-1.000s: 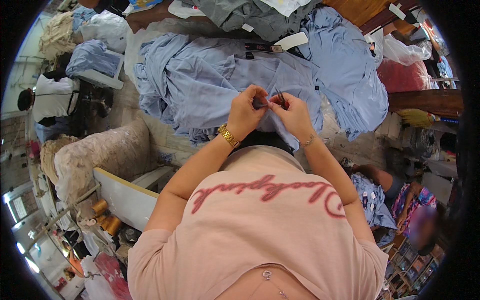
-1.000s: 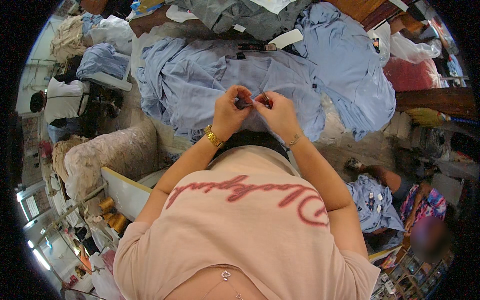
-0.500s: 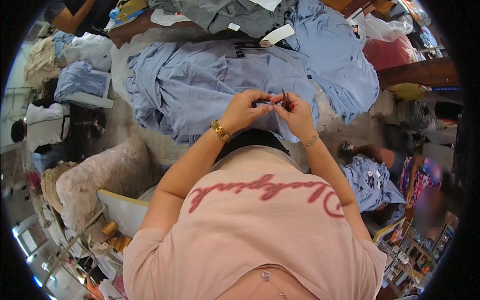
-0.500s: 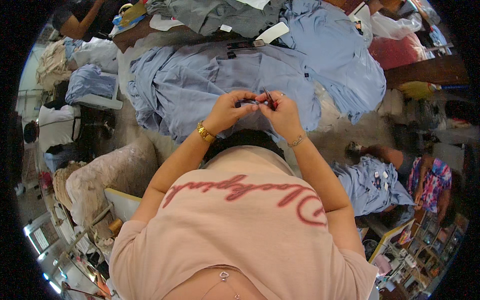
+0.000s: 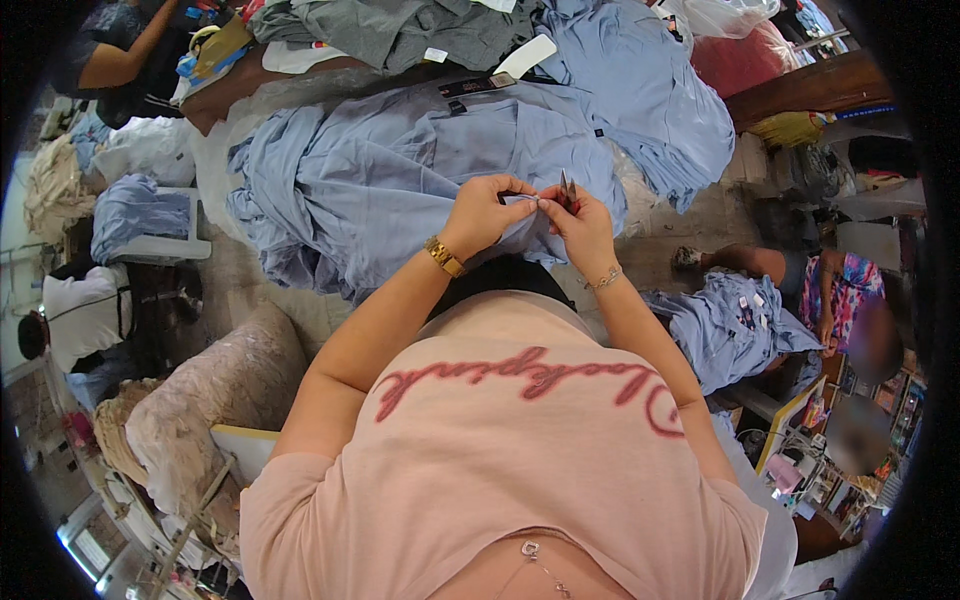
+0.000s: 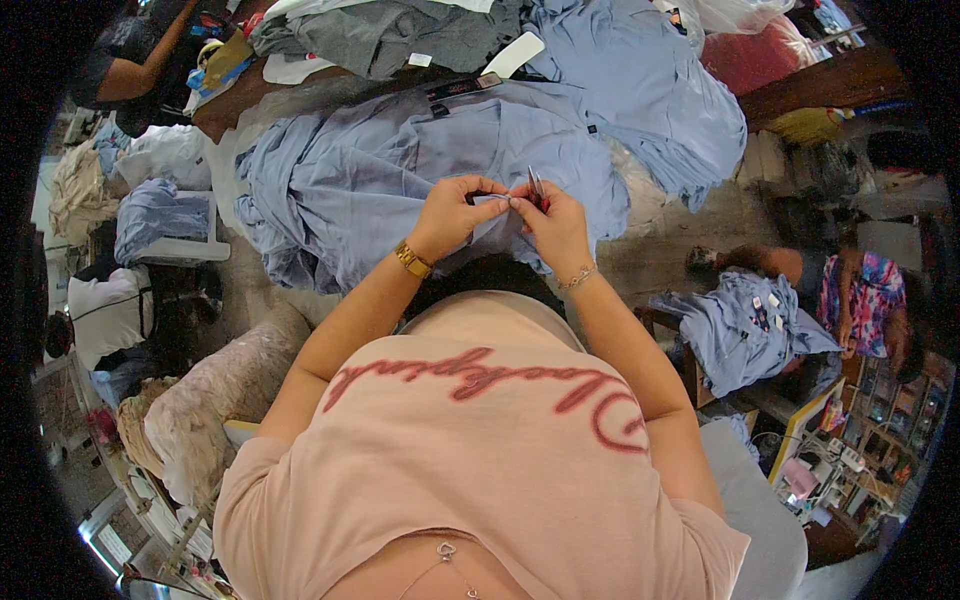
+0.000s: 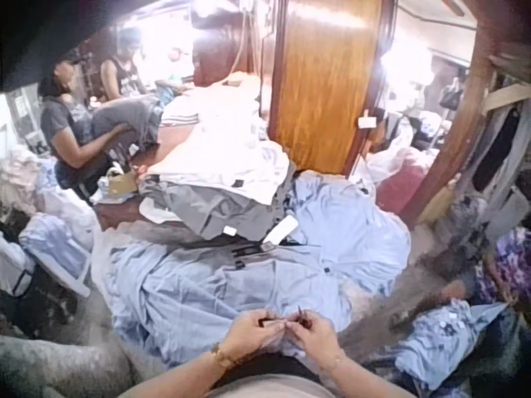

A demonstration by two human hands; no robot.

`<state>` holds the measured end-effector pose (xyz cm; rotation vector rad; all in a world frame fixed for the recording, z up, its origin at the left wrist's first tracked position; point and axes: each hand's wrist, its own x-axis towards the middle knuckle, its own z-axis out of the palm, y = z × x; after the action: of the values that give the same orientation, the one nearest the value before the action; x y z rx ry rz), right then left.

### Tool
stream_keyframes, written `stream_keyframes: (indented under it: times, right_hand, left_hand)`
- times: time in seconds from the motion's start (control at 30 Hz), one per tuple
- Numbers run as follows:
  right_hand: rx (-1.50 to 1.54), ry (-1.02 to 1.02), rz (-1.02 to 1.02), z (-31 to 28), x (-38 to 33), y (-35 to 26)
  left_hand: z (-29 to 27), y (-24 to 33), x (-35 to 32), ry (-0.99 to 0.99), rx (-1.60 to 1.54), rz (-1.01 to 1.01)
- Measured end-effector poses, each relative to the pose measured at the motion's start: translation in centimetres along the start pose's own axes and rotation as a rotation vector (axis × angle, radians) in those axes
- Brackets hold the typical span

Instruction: The person spreads out a blue shirt on a table, fastens the top button, and cuts away excess thread with a pair of snips.

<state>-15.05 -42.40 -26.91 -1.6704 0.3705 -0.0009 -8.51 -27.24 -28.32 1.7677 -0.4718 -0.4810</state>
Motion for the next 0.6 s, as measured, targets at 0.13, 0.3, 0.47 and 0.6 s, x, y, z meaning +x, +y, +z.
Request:
stream_keyframes:
  times: [0.13,0.3,0.47,0.6]
  right_hand:
    - [0.190,-0.047,0.175,-0.1,0.2,-0.2]
    - [0.411,-0.075,0.380,-1.1,0.0,-0.6]
    - [0.256,-0.227,0.367,-2.0,-1.0,-1.1]
    - [0.225,-0.324,0.496,-1.8,-1.5,-3.4]
  left_hand:
    - [0.0,-0.7,0.2,0.035,-0.024,0.016]
    - [0.2,-1.4,0.6,0.009,-0.157,-0.036]
    - [-0.3,-0.5,0.8,-0.052,-0.209,-0.099]
    - [-0.4,-0.4,0.9,-0.069,-0.222,-0.119]
